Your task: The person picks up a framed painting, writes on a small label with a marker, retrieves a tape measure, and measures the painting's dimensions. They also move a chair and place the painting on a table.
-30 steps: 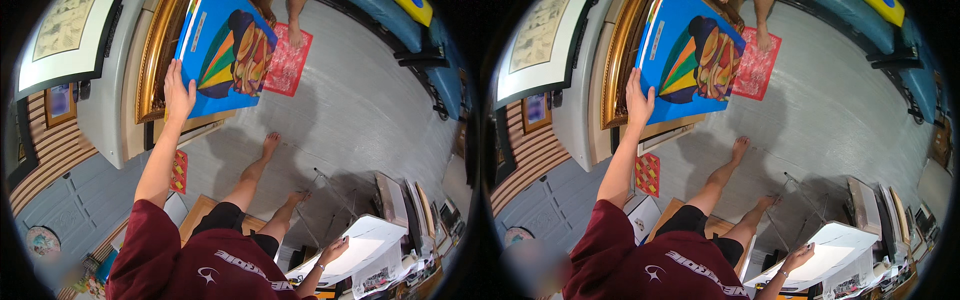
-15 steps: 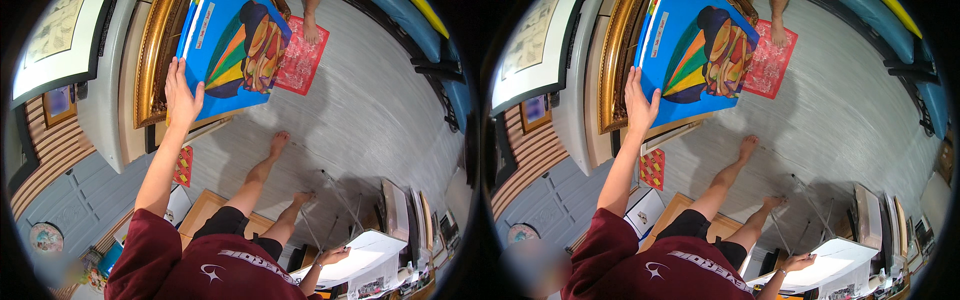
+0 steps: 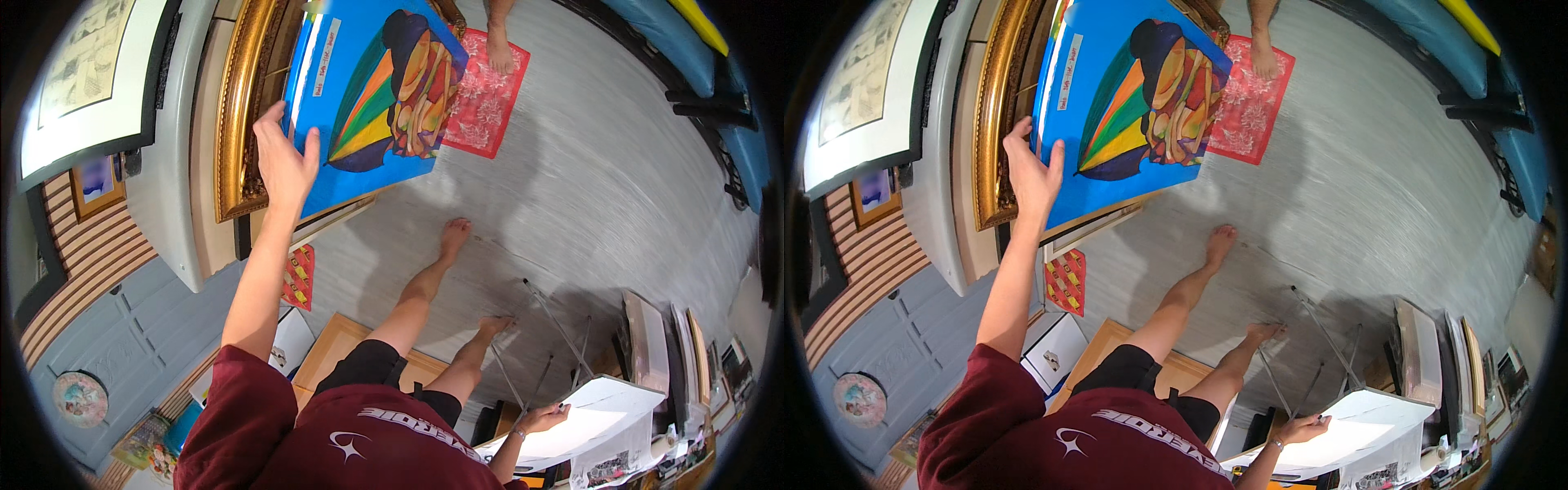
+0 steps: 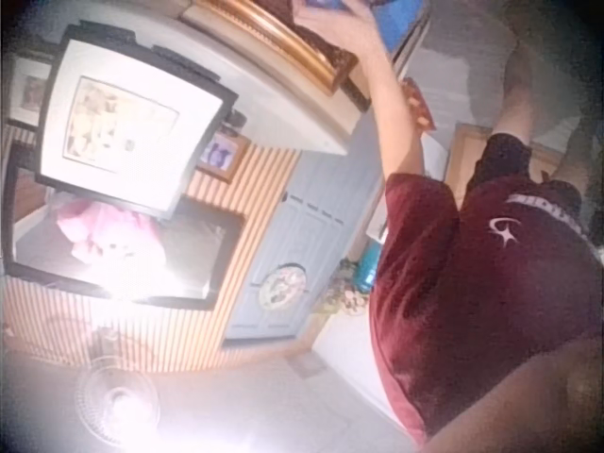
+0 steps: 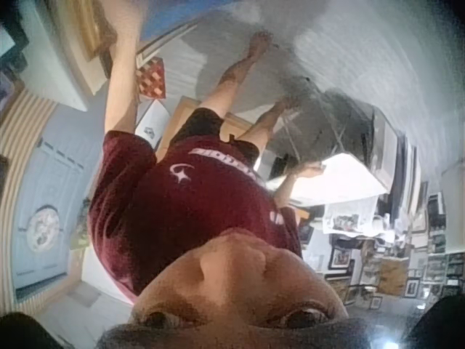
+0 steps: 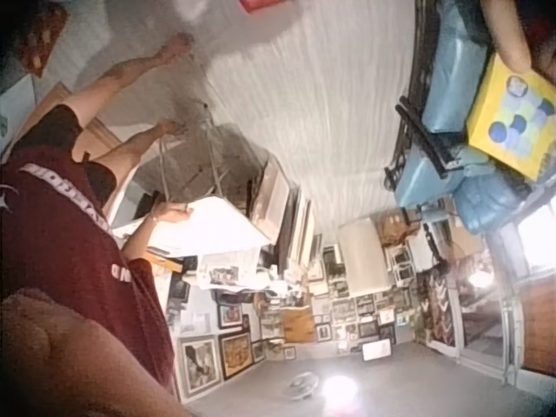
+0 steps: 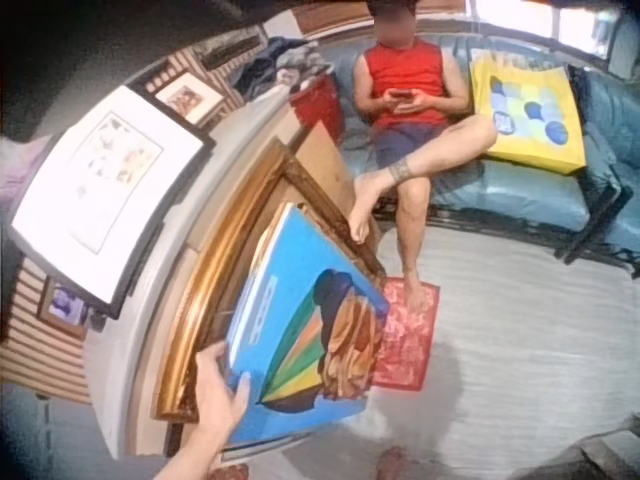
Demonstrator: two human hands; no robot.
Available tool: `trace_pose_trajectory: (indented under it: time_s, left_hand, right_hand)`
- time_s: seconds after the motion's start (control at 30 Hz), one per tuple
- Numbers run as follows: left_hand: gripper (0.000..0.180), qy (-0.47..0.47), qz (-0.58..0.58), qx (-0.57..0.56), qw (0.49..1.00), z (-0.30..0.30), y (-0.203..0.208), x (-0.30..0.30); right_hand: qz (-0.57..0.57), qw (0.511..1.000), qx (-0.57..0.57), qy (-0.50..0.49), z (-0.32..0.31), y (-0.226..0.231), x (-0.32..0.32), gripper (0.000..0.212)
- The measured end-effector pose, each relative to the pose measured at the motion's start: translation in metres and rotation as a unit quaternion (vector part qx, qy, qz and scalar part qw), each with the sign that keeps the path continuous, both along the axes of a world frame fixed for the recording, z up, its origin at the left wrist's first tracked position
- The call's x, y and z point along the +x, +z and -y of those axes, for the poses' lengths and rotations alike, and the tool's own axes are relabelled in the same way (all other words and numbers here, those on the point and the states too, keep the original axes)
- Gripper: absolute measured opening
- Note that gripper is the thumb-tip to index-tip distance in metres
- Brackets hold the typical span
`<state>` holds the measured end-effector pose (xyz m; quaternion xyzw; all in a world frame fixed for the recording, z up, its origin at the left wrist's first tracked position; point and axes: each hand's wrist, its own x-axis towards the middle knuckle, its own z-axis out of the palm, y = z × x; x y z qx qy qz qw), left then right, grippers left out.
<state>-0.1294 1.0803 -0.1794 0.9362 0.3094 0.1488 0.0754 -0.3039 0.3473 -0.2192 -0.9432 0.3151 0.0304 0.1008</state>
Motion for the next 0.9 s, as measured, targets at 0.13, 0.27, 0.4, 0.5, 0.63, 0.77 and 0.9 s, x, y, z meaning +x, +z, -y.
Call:
trace_pose_trajectory:
  time_s: [0.13,0.27,0.4,0.5,0.63,0.77,0.9]
  left_hand:
    - [0.053,-0.019,-0.029,-0.007,0.999,0.005,0.003,0.033]
    - [0.046,0.050,-0.035,-0.132,0.989,0.035,0.003,0.054]
    - [0.043,0.051,-0.069,-0.153,0.985,0.072,0.009,0.077]
    - [0.044,0.040,-0.107,-0.161,0.980,0.096,0.013,0.080]
    - [0.042,-0.021,-0.125,-0.126,0.984,0.121,0.082,0.078]
    - [0.042,-0.116,-0.167,-0.120,0.972,0.135,0.227,0.071]
    - [0.040,-0.294,-0.171,-0.140,0.930,0.153,0.390,0.071]
  right_hand:
    - [0.060,0.998,-0.012,0.035,-0.004,-0.003,0.000,0.048]
    - [0.031,0.999,-0.024,0.028,-0.015,0.005,0.008,0.046]
    - [0.045,0.998,-0.023,0.035,-0.007,0.000,-0.005,0.043]
    - [0.116,0.991,0.057,0.037,0.004,-0.008,-0.013,0.044]
    - [0.127,0.983,-0.021,0.135,-0.024,0.046,0.017,0.044]
    - [0.143,0.964,0.223,0.032,-0.056,0.082,0.063,0.022]
    - [0.244,0.896,0.292,0.228,-0.120,0.154,0.181,0.028]
